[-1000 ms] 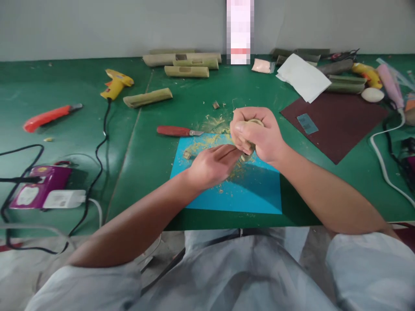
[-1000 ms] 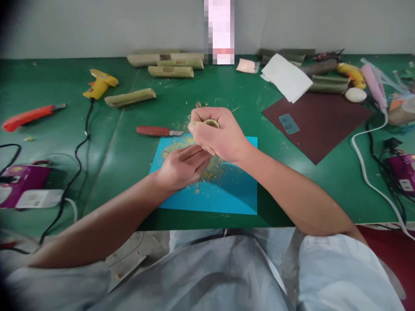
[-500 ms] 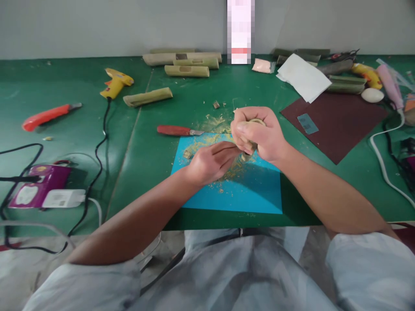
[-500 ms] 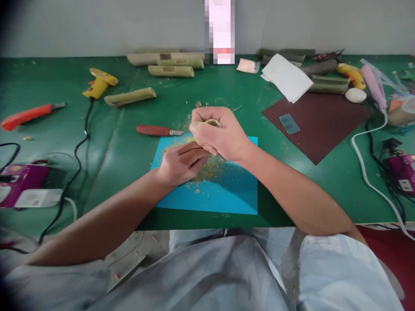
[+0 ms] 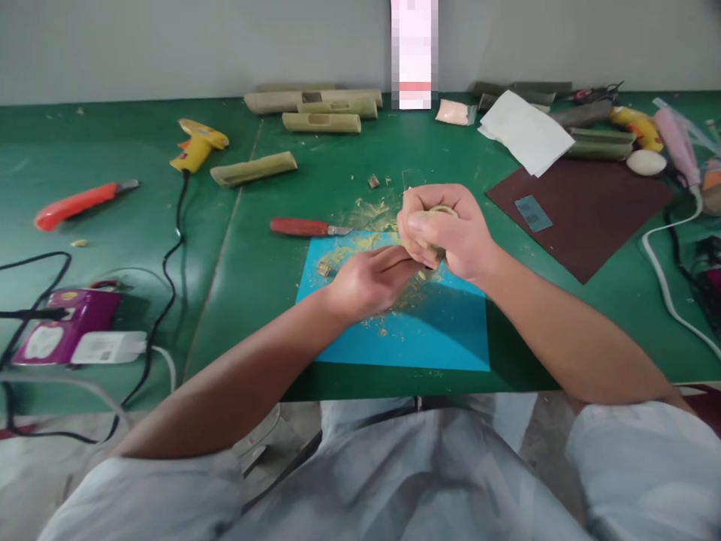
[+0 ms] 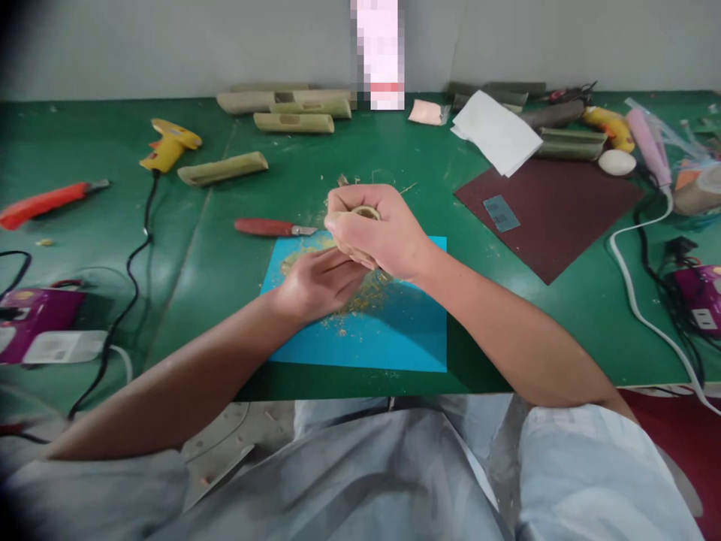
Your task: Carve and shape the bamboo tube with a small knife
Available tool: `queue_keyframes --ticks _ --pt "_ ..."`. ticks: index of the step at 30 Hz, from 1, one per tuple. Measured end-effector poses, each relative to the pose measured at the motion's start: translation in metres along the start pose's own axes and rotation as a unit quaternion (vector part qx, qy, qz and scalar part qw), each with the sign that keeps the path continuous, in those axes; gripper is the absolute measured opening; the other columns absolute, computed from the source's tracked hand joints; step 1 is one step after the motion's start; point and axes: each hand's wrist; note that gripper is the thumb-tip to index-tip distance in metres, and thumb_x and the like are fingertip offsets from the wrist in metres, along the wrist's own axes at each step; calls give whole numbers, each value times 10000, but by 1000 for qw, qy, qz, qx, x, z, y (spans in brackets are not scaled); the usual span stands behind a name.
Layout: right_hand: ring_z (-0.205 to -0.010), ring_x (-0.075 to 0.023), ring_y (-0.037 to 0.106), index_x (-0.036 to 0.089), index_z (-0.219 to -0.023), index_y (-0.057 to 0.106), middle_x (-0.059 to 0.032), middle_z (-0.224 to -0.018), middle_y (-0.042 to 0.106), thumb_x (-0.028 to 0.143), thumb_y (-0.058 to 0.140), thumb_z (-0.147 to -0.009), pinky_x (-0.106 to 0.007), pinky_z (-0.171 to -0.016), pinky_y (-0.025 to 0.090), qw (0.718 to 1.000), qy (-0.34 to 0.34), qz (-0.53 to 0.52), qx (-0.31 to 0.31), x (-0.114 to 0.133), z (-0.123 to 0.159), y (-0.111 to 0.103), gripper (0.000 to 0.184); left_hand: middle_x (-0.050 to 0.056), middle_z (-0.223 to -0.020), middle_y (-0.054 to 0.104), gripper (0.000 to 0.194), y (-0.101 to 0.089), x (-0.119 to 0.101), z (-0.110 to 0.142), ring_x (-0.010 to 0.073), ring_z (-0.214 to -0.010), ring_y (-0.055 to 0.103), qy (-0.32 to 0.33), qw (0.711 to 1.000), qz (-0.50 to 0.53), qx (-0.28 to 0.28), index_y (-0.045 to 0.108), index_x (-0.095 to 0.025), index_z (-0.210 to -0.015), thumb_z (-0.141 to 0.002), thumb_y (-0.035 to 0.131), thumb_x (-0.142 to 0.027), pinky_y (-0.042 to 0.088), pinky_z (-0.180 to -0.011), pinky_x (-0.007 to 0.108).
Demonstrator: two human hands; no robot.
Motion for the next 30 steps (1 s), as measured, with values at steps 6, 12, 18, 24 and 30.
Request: queue_keyframes --ticks 6,12,18,24,30 --pt "-399 -52 308 237 -585 364 93 -444 353 220 556 -879 -190 -390 262 1000 -3 -5 0 1 1 1 352 47 -979 736 239 -1 -3 1 145 -793 710 13 999 -38 18 668 -180 -1141 -971 511 -119 582 -715 253" --pt "-389 -65 296 248 -546 369 87 -409 358 249 582 -827 -215 -381 255 1000 3 -3 -24 3 0 3 353 49 -978 726 290 -1 -7 3 142 -768 689 -15 999 -24 33 675 -176 -1123 -938 476 -74 564 -672 242" --pt "-438 -89 315 258 -554 367 69 -463 364 316 591 -853 -248 -424 297 995 21 59 -79 6 4 9 378 53 -982 733 252 -4 -19 5 143 -782 704 -57 997 -35 31 677 -180 -1123 -946 513 -111 580 -694 244" --pt "-555 -122 374 255 -613 360 51 -558 369 305 619 -881 -287 -558 386 970 35 137 -197 10 10 25 376 53 -826 684 196 1 -23 -4 133 -692 650 -71 997 -15 11 678 -153 -939 -986 488 -163 539 -627 235" --pt "-557 -133 365 260 -653 388 49 -577 375 410 614 -931 -304 -564 375 961 -3 123 -249 4 13 30 388 55 -914 715 187 -1 -25 3 134 -728 678 -99 995 -23 20 677 -163 -1081 -984 518 -186 541 -632 229"
Point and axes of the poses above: each hand's wrist, its own z-axis away from the middle knuckle, its own y-axis out of the palm, x = y × z
